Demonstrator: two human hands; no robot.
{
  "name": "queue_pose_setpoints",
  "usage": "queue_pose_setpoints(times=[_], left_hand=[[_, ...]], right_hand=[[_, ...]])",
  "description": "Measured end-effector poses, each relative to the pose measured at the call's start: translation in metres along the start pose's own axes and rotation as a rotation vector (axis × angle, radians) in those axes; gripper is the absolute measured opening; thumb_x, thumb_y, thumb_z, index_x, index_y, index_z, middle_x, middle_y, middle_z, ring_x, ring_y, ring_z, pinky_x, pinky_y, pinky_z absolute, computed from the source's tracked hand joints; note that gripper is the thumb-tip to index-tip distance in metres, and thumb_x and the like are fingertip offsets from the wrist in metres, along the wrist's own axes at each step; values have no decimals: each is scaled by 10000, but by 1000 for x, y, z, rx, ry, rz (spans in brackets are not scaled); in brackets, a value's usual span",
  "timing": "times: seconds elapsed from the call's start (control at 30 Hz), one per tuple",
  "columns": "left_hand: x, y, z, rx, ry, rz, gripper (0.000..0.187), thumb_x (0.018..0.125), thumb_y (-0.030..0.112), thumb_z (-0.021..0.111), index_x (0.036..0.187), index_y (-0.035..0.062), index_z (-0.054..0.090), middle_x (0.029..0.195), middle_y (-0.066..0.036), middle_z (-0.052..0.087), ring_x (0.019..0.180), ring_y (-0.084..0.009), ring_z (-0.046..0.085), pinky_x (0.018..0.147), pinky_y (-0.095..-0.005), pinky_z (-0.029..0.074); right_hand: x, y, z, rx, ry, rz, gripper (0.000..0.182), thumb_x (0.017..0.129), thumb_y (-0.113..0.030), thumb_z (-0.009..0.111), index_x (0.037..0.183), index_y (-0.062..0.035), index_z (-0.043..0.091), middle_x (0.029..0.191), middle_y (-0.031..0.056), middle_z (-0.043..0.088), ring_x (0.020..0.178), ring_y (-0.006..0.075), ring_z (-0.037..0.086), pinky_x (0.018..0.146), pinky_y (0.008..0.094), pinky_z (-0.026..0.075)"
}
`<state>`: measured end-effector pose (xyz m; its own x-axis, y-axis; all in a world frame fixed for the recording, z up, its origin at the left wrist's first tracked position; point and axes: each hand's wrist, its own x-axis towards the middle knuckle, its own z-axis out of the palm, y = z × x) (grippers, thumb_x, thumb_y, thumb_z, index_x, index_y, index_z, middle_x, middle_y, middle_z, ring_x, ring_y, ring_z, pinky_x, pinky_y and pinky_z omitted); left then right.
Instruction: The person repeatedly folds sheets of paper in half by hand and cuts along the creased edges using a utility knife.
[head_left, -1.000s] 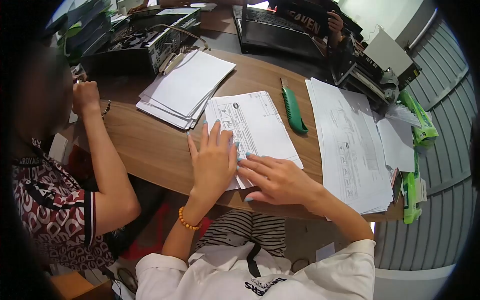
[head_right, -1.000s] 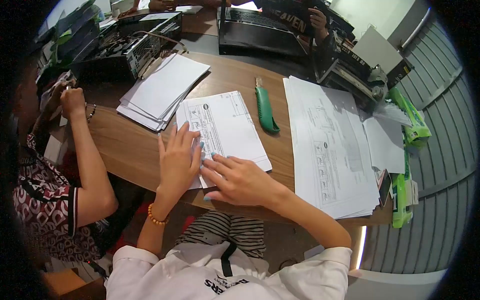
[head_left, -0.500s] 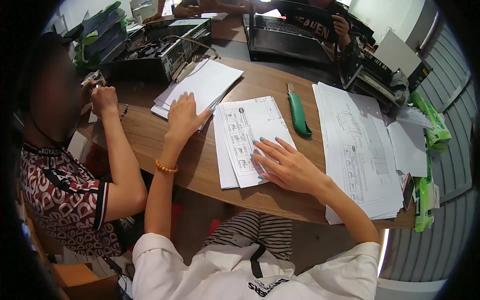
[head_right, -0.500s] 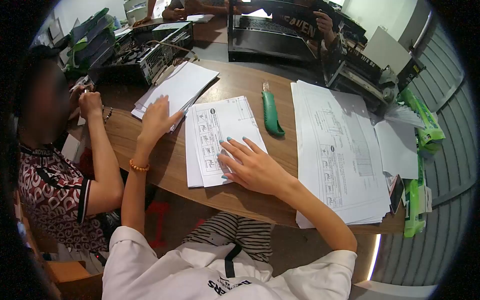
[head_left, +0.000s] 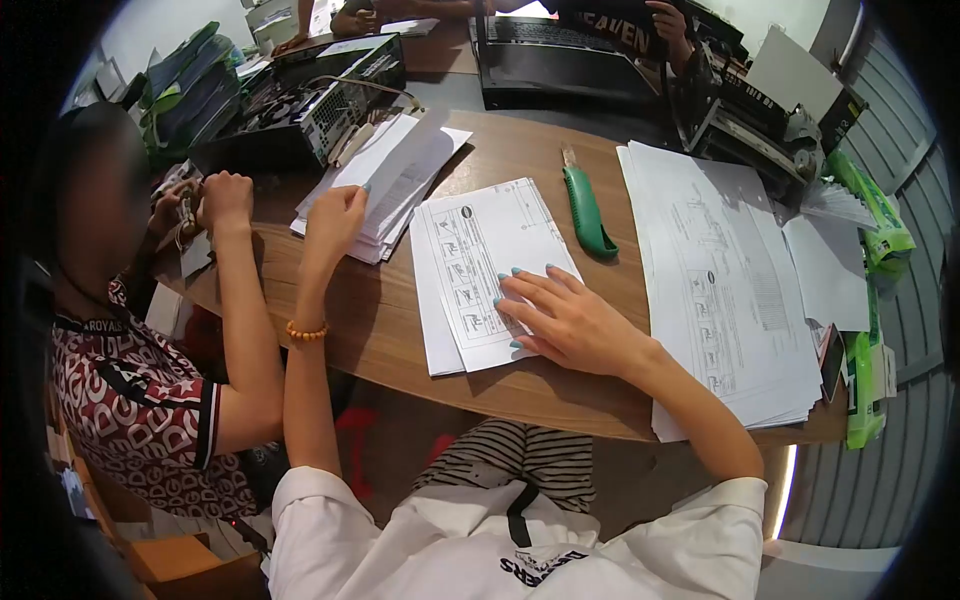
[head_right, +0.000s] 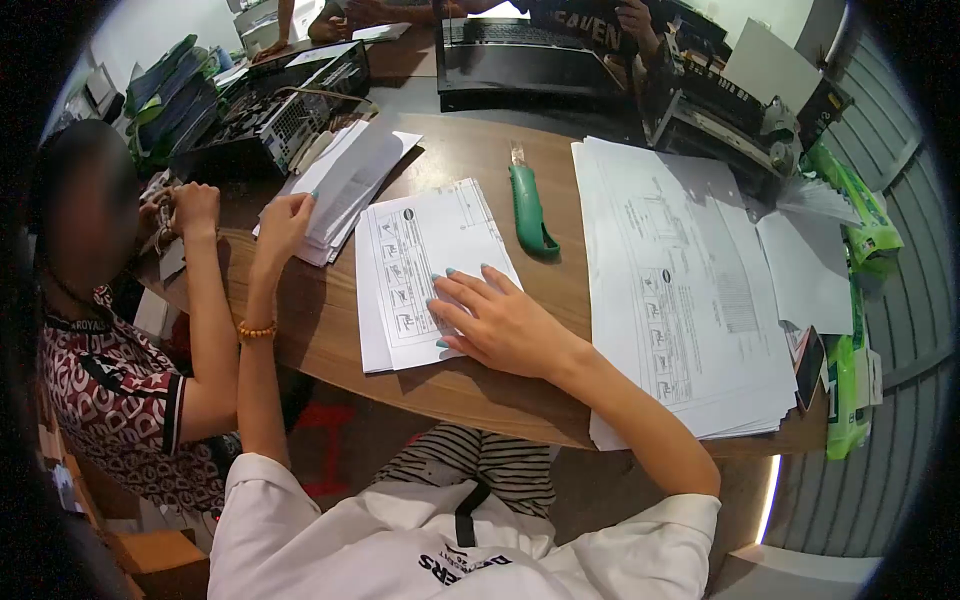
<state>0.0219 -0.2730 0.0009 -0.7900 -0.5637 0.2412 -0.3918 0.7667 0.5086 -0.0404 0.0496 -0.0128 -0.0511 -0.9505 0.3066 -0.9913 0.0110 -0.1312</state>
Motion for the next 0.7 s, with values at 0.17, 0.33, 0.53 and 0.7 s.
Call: queue_pose_setpoints(times=[0.17, 0.33, 0.53, 0.7], left_hand=[[-12, 13, 7, 88, 157, 173, 192, 859, 154, 513, 953, 83, 665, 741, -185, 626, 705, -358, 615, 646, -421, 485], [-13, 12, 12, 214, 197, 364, 232, 843, 76, 515, 960, 190, 680, 857, -126, 638, 729, -318, 622, 643, -419, 492], [-22, 15, 12, 203, 127, 379, 233, 782, 189, 598, 993, 127, 677, 941, -117, 646, 785, -291, 629, 703, -346, 483], [-20, 14, 12, 177, 74, 254, 267, 777, 257, 620, 954, 69, 690, 916, -137, 666, 822, -290, 639, 737, -343, 485]], right_hand=[[-1, 2, 5, -29, 61, -24, 364, 836, -264, 590, 1127, -55, 525, 1234, 137, 498, 1171, 266, 456, 955, 459, 370], [-2, 2, 6, -27, 60, -22, 369, 831, -261, 594, 1130, -56, 525, 1231, 138, 497, 1175, 264, 454, 958, 462, 368], [-2, 1, 6, -35, 51, -18, 380, 828, -258, 598, 1137, -50, 523, 1233, 139, 495, 1187, 261, 443, 971, 461, 359], [-3, 0, 5, -36, 52, -17, 381, 832, -256, 592, 1141, -44, 519, 1240, 139, 493, 1191, 261, 438, 976, 459, 354]])
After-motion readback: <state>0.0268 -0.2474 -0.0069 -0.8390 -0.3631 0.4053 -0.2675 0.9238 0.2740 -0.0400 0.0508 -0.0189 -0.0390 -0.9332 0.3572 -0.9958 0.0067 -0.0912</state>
